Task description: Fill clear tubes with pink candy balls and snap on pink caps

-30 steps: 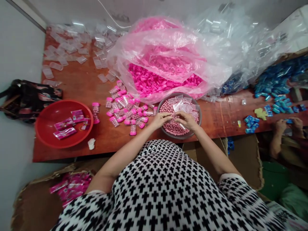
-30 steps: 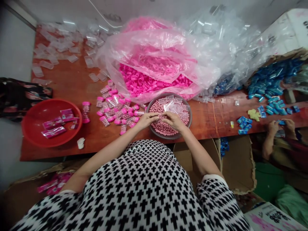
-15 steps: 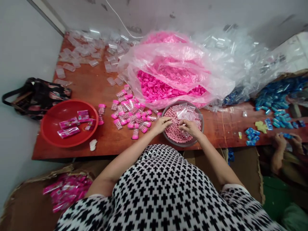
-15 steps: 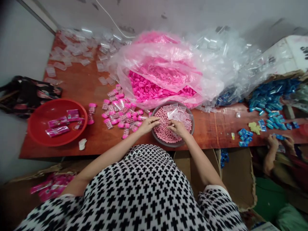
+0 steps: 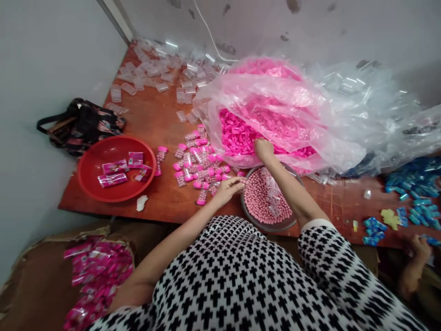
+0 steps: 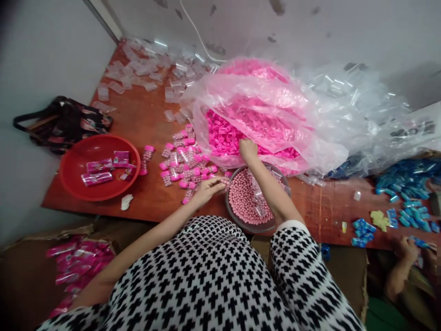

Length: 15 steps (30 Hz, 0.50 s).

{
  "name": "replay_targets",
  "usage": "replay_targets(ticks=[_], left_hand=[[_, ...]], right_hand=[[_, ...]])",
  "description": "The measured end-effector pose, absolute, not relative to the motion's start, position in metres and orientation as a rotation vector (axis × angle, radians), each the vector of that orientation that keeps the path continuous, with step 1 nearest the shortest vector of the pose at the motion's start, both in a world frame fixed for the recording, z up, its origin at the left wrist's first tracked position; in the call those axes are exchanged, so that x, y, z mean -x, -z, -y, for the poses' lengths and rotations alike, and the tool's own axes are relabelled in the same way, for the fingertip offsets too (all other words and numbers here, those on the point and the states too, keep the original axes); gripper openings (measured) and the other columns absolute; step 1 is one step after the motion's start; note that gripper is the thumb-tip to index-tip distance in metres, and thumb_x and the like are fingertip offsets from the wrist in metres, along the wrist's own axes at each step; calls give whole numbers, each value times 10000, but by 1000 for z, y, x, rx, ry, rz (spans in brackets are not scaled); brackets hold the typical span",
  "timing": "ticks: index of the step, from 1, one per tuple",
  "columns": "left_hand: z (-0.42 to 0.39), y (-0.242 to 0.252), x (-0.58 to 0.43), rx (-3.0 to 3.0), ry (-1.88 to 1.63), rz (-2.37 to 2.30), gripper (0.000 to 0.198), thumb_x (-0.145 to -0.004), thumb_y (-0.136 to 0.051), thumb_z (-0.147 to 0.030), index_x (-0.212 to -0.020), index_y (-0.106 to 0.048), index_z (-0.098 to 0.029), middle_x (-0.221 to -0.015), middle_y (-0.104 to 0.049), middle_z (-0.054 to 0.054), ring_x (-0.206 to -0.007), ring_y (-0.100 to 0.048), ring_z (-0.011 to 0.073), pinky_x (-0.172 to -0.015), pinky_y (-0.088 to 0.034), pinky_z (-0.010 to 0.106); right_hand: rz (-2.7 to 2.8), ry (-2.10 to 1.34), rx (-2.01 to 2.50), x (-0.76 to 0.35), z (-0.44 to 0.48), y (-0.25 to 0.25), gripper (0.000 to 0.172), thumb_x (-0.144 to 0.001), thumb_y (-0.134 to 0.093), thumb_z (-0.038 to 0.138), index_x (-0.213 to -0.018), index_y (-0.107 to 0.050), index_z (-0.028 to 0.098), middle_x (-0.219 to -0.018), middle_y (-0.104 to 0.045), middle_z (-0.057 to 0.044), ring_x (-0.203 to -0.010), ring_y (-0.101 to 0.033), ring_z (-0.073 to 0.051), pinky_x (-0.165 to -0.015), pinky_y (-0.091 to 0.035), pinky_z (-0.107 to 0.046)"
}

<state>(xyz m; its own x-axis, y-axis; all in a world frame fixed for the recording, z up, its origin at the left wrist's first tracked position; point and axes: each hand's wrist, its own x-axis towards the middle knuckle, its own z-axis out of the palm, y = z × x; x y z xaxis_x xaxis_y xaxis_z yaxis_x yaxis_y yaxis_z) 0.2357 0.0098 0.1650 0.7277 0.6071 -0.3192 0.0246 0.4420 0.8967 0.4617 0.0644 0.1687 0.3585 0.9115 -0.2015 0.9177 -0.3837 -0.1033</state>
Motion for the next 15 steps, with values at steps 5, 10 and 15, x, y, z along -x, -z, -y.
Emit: replay_targets(ticks=[5, 10, 15], left_hand=[[-21, -160, -230, -1020, -467, -756, 431, -720, -675, -426, -1035, -668, -132, -1023, -709, 91, -938, -655, 217, -872, -513, 363], [-30, -154, -230, -1106, -565, -831, 408, -752, -637, -420, -1046, -676, -140, -1036, -708, 87, -953, -647, 211, -906, -488, 361], [-32, -154, -234, -1248, -621, -834, 334, -805, -587, -369, -1040, -682, -151, -1036, -708, 74, -965, -642, 194, -911, -483, 333]], right_hand=[[-1681, 288, -2497, -453, -83, -159, 326, -896, -399, 232, -1054, -655, 108, -1096, -614, -190, -980, -582, -272, -794, -451, -354], [-1752, 406, -2767, -462, -79, -157, 326, -880, -441, 353, -1071, -625, 164, -1108, -619, -121, -1011, -559, -253, -843, -438, -364], [-2280, 628, -3080, -461, -42, -184, 328, -863, -493, 414, -1056, -576, 162, -960, -649, -61, -851, -597, -167, -819, -456, -311]])
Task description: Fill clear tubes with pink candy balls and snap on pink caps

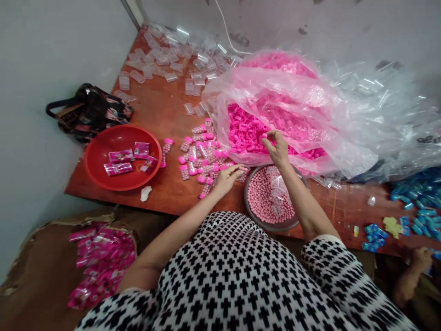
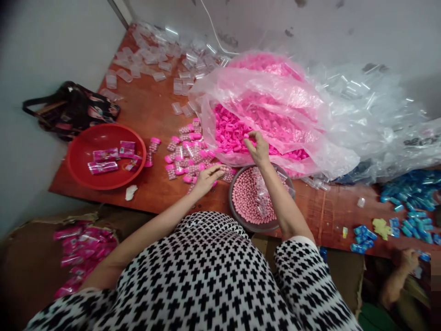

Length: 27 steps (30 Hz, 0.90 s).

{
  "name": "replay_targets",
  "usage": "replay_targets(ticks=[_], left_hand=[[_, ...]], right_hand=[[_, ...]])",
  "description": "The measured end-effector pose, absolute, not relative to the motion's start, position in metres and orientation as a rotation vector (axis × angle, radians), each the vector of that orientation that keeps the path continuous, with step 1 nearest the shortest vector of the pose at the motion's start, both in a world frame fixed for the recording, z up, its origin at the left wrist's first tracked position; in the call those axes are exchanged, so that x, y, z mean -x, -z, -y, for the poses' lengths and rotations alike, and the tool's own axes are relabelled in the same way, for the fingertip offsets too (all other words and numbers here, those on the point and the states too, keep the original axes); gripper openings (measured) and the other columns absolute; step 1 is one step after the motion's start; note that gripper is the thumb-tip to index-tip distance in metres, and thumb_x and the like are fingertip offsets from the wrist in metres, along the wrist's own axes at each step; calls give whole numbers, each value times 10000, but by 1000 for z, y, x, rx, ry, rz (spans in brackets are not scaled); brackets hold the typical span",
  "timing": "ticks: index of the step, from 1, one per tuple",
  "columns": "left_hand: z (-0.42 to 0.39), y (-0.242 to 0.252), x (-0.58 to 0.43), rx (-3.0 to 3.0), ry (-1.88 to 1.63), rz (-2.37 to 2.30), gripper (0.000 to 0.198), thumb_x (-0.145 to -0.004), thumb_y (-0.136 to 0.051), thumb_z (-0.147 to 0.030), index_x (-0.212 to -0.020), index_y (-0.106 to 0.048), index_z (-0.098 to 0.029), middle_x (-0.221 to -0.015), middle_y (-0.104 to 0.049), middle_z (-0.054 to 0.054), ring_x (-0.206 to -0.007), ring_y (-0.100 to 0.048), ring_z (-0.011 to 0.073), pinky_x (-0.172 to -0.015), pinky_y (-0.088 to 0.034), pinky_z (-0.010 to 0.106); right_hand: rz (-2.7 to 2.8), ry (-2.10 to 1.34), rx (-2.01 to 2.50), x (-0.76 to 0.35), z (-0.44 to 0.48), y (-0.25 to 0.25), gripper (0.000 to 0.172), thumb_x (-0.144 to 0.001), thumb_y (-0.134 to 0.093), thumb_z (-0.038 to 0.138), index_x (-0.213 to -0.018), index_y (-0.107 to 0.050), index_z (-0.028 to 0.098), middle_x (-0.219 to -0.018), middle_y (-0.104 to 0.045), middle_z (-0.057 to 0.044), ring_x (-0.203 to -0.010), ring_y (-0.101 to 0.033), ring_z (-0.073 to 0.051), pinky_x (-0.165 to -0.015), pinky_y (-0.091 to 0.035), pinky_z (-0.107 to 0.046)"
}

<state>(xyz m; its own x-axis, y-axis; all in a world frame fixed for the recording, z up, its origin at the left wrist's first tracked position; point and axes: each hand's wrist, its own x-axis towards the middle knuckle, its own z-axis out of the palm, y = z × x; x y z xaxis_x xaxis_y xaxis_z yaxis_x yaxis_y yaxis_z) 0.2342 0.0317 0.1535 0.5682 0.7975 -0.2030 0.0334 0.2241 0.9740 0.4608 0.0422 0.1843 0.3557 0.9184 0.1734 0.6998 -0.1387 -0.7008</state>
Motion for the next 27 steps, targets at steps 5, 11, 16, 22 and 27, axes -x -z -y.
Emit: replay_targets(ticks=[5, 11, 16, 22, 27], left_hand=[[-24, -155, -243, -1388, -643, -809, 317, -812, -584, -336, -1062, -681, -168, -1068, -703, 55, -976, -641, 191, -913, -488, 336], [-9, -163, -246, -1568, -642, -776, 285, -819, -590, -335, -1021, -704, -169, -1038, -713, 64, -938, -651, 192, -878, -498, 328], [3, -170, -248, -1645, -652, -707, 251, -835, -576, -337, -968, -722, -182, -984, -727, 58, -889, -666, 183, -838, -508, 309], [8, -178, -252, -1669, -650, -684, 235, -814, -599, -318, -944, -736, -178, -914, -733, 67, -832, -669, 186, -803, -509, 307], [9, -180, -249, -1214, -585, -707, 362, -742, -666, -408, -1003, -719, -162, -971, -724, 68, -857, -664, 207, -819, -517, 354]], right_hand=[[1719, -696, 1626, -430, 20, -217, 319, -870, -532, 402, -1085, -598, 176, -906, -673, -45, -786, -621, -146, -740, -479, -272], [1949, -478, 1714, -417, 63, -212, 322, -941, -408, 353, -1147, -586, 180, -984, -673, -103, -896, -622, -192, -808, -485, -324], [2028, -357, 1703, -415, 87, -210, 336, -954, -377, 318, -1182, -558, 150, -1010, -661, -140, -921, -614, -212, -831, -496, -358], [1916, -438, 1774, -410, 95, -210, 343, -928, -424, 317, -1154, -598, 127, -999, -663, -171, -920, -619, -243, -854, -490, -413], [1259, -946, 1582, -407, 100, -216, 356, -860, -552, 410, -1163, -621, 235, -1077, -675, -72, -981, -630, -208, -896, -487, -393]])
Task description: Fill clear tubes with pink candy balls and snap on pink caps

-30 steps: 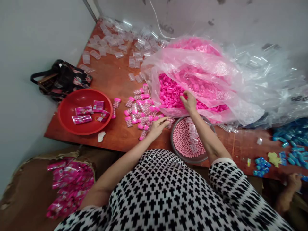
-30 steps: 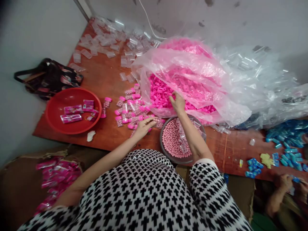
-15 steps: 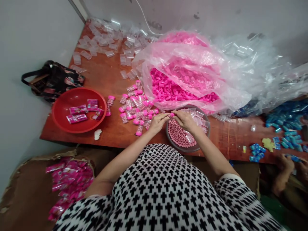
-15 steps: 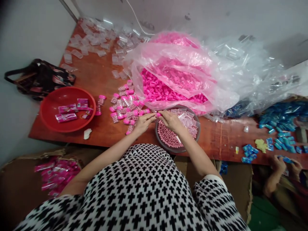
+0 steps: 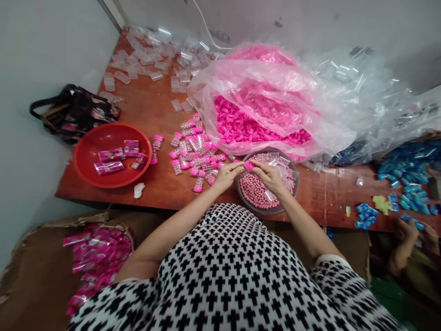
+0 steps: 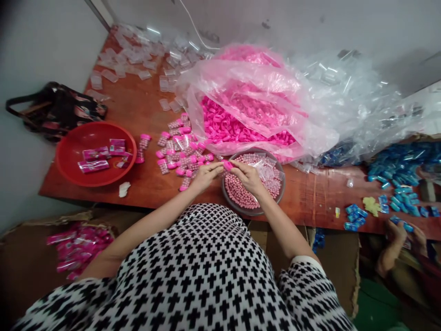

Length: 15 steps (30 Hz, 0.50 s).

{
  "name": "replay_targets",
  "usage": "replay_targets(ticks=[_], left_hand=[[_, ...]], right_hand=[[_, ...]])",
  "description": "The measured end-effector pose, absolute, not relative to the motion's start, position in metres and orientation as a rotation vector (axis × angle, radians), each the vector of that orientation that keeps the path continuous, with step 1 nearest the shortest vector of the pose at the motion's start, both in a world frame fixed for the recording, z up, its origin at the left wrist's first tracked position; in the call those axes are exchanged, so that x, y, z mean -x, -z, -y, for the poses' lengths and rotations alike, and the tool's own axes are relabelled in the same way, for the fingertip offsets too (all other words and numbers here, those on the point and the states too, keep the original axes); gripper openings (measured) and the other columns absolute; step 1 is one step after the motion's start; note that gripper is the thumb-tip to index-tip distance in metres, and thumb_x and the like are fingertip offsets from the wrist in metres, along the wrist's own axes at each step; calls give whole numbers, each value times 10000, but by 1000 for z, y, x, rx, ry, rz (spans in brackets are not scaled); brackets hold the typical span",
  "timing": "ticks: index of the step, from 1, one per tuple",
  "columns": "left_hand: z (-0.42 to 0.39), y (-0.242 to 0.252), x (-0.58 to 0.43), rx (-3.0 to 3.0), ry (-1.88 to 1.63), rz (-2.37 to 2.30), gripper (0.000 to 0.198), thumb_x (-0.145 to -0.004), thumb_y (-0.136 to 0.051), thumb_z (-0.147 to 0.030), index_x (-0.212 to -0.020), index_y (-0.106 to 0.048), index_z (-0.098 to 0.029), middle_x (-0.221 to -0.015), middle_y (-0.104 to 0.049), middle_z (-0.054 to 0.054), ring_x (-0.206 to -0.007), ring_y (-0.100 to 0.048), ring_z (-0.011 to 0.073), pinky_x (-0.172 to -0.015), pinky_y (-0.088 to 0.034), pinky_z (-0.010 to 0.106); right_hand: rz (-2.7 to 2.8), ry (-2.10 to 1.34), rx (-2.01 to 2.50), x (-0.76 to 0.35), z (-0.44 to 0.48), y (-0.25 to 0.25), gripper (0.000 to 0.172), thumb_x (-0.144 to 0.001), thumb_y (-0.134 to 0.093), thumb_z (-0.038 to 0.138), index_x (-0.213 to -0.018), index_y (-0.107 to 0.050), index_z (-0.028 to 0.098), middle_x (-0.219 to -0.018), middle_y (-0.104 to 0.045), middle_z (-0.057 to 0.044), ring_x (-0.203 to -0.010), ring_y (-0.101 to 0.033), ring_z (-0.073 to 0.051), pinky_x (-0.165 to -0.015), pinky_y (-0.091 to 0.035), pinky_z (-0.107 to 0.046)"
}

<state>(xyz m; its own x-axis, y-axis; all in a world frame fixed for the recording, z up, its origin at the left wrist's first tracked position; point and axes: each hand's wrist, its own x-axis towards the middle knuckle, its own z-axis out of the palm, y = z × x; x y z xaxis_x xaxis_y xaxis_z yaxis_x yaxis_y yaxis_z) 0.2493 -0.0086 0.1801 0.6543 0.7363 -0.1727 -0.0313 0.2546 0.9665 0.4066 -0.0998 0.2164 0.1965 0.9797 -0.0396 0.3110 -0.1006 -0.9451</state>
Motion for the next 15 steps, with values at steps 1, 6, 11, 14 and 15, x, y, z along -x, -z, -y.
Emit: replay_targets(ticks=[1, 6, 11, 14, 15], left_hand=[[9, -181, -248, -1079, -567, -718, 419, -721, -680, -430, -1042, -704, -161, -980, -721, 69, -834, -665, 204, -793, -528, 358], [9, -181, -240, -882, -530, -772, 521, -649, -735, -472, -1059, -698, -151, -992, -720, 86, -848, -664, 214, -809, -531, 380], [9, -177, -237, -1308, -574, -692, 343, -719, -684, -446, -930, -741, -182, -1001, -720, 74, -961, -644, 226, -943, -472, 398], [11, -174, -237, -1448, -626, -651, 289, -778, -631, -413, -941, -735, -198, -1017, -709, 68, -1004, -624, 209, -965, -459, 393], [12, -173, -237, -1470, -642, -661, 282, -788, -623, -404, -944, -734, -198, -1029, -703, 71, -1023, -615, 207, -974, -453, 393]], right_hand=[[1094, -1062, 1511, -406, 102, -218, 396, -828, -596, 424, -1186, -606, 254, -1091, -673, -54, -989, -631, -200, -901, -487, -388], [607, -1261, 1329, -402, 109, -217, 444, -603, -806, 403, -996, -681, 238, -975, -700, -24, -881, -651, -173, -876, -505, -373], [499, -1317, 1307, -396, 97, -214, 486, -577, -750, 587, -848, -678, 191, -919, -694, -59, -863, -647, -206, -782, -546, -391], [441, -1564, 1294, -389, 92, -213, 449, -637, -715, 558, -889, -656, 191, -902, -695, -56, -882, -642, -210, -757, -556, -400], [402, -1630, 1274, -386, 90, -213, 423, -660, -699, 544, -886, -648, 191, -871, -696, -50, -878, -644, -208, -755, -558, -402]])
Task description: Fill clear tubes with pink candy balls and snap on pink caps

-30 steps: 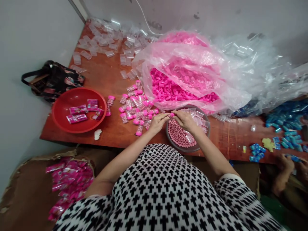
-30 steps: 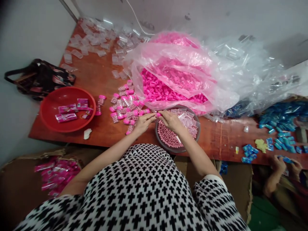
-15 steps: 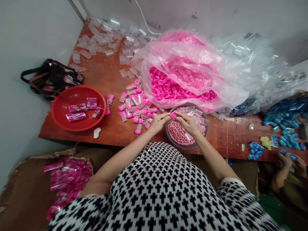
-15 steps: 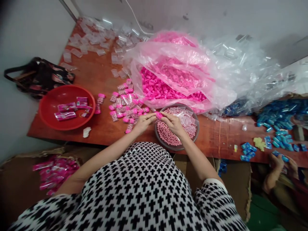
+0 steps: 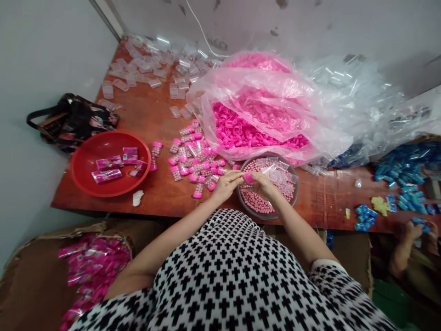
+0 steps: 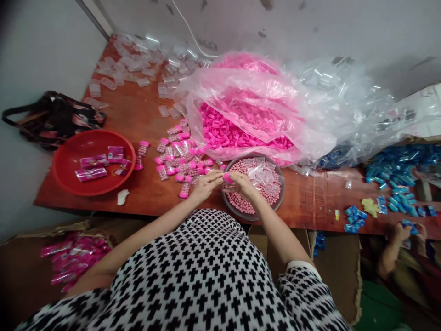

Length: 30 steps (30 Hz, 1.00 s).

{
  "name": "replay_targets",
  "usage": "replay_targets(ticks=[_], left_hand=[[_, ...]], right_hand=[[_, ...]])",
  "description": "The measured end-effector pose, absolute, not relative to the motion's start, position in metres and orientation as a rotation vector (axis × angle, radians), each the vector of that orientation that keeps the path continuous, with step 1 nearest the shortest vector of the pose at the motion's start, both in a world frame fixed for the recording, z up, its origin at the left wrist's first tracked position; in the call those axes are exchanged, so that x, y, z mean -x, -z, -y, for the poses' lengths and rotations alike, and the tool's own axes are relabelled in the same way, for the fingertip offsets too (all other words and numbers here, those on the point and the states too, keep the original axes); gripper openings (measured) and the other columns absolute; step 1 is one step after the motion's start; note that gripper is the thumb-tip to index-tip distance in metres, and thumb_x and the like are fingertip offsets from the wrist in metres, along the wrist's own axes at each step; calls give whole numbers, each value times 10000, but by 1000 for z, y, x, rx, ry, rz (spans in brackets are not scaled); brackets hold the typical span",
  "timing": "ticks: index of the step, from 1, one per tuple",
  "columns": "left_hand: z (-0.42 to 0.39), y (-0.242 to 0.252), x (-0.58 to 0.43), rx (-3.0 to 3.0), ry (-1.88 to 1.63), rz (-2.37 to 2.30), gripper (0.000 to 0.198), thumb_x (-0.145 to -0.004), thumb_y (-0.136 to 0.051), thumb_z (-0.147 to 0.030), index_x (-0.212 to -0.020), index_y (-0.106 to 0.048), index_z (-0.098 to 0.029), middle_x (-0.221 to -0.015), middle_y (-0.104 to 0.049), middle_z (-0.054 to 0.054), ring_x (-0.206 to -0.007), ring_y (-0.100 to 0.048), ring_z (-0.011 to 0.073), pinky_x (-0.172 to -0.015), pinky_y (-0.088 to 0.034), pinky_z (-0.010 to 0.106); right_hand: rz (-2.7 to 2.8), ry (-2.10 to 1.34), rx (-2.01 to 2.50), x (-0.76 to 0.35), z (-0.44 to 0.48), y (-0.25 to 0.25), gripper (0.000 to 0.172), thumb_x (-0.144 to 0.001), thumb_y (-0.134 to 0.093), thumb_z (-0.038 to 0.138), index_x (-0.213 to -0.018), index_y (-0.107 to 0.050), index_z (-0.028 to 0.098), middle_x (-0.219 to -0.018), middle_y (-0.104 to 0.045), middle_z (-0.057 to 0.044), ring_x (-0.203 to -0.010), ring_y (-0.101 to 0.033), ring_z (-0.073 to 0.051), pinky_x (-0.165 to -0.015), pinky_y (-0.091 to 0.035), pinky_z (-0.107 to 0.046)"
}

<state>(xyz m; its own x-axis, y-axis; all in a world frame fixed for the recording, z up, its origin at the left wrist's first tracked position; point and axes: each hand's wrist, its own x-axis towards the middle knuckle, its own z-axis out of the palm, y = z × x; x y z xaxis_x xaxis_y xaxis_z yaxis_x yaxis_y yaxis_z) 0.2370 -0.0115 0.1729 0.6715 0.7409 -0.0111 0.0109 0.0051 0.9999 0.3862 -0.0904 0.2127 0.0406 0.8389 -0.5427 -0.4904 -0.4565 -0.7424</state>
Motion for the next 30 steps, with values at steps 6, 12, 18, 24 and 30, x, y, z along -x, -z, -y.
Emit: replay_targets(ticks=[6, 12, 18, 24, 30], left_hand=[[11, -170, -229, -1505, -618, -704, 273, -825, -583, -354, -975, -722, -173, -1058, -700, 86, -1028, -629, 210, -975, -463, 387], [10, -157, -224, -1555, -542, -751, 322, -818, -571, -423, -945, -727, -171, -1014, -718, 73, -967, -658, 217, -930, -499, 379], [-25, -168, -208, -1632, -653, -877, 353, -850, -541, -444, -1082, -682, -219, -1164, -666, 44, -1137, -580, 221, -1048, -415, 411], [-40, -168, -199, -1837, -758, -955, 341, -828, -599, -367, -1136, -646, -228, -1226, -630, 27, -1218, -505, 229, -1097, -335, 464], [13, -157, -228, -1770, -517, -849, 273, -820, -588, -306, -1049, -671, -182, -1099, -687, 70, -1016, -631, 208, -941, -474, 369]], right_hand=[[130, -1570, 1161, -360, 85, -198, 209, -697, -667, 379, -780, -604, 197, -705, -676, -5, -817, -651, -192, -780, -559, -400], [6, -1593, 1170, -340, 79, -177, 282, -771, -573, 465, -818, -591, 188, -704, -671, -25, -757, -643, -182, -756, -557, -389], [732, -1293, 1668, -380, 82, -188, 424, -804, -532, 561, -1043, -587, 214, -1008, -656, -62, -880, -620, -184, -788, -522, -366], [1162, -325, 2635, -438, 104, -173, 317, -810, -593, 375, -996, -617, 119, -1059, -599, -206, -984, -577, -292, -841, -454, -431], [1254, -392, 2626, -446, 116, -147, 271, -827, -562, 394, -882, -625, 136, -907, -639, -138, -836, -584, -237, -757, -448, -356]])
